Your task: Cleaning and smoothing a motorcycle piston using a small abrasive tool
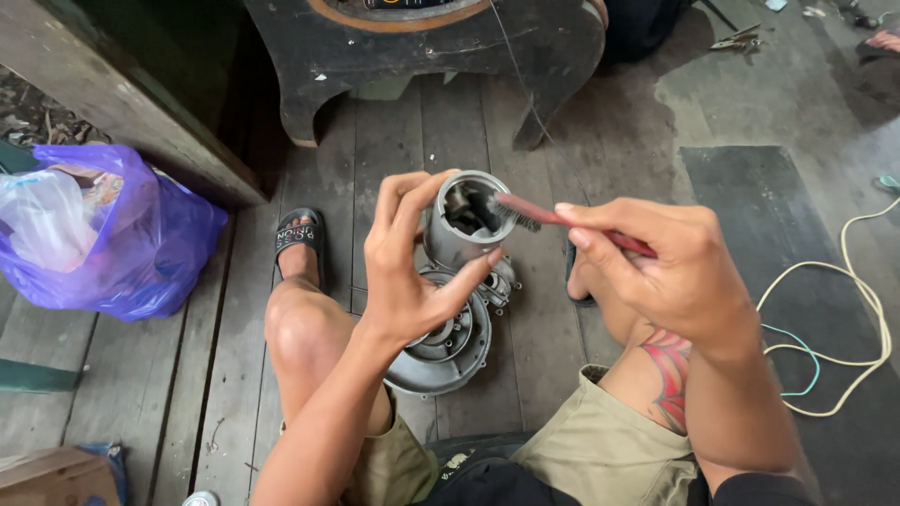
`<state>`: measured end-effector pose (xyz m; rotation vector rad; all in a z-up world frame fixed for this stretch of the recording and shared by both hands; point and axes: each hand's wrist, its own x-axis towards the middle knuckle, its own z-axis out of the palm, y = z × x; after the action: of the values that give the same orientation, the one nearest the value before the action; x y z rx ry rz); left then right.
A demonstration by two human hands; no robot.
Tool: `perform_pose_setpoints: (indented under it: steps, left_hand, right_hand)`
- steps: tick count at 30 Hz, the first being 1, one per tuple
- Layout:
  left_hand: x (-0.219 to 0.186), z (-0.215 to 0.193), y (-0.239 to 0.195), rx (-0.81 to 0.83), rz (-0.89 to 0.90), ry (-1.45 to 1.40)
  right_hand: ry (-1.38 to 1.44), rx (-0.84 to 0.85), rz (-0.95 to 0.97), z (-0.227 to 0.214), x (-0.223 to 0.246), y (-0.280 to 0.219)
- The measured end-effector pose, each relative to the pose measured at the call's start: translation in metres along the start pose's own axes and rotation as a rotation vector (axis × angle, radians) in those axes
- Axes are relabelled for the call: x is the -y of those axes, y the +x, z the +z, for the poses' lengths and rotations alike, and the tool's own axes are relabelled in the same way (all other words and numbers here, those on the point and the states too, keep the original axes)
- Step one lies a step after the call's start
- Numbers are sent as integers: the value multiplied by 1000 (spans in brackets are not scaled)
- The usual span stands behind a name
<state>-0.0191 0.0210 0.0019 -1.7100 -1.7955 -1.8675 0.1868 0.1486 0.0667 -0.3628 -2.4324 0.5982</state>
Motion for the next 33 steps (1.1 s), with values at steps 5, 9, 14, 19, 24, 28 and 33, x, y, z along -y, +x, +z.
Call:
perform_pose_setpoints:
  steps: [5, 9, 14, 19, 24, 28, 33]
  left_hand:
    - [-3, 2, 1, 128, -139, -305]
    - [-2, 2, -3, 350, -250, -683]
    - [-2, 1, -3, 284, -451, -674]
    - [2, -4, 0, 126, -542, -656]
    - [5, 2, -1, 68, -529, -515]
    - [10, 5, 3, -15, -746, -695]
    - [11, 1, 2, 14, -810, -1037]
  right_hand:
    - [1, -11, 5, 3, -13, 4]
    - [-6, 4, -16, 11, -24, 9]
    - [56, 26, 25, 16, -7, 15]
    - [30, 7, 40, 16, -6, 8]
    - [131, -24, 73, 32, 5, 6]
    - [147, 71, -38, 36, 2, 5]
    - [29, -49, 69, 31, 1, 14]
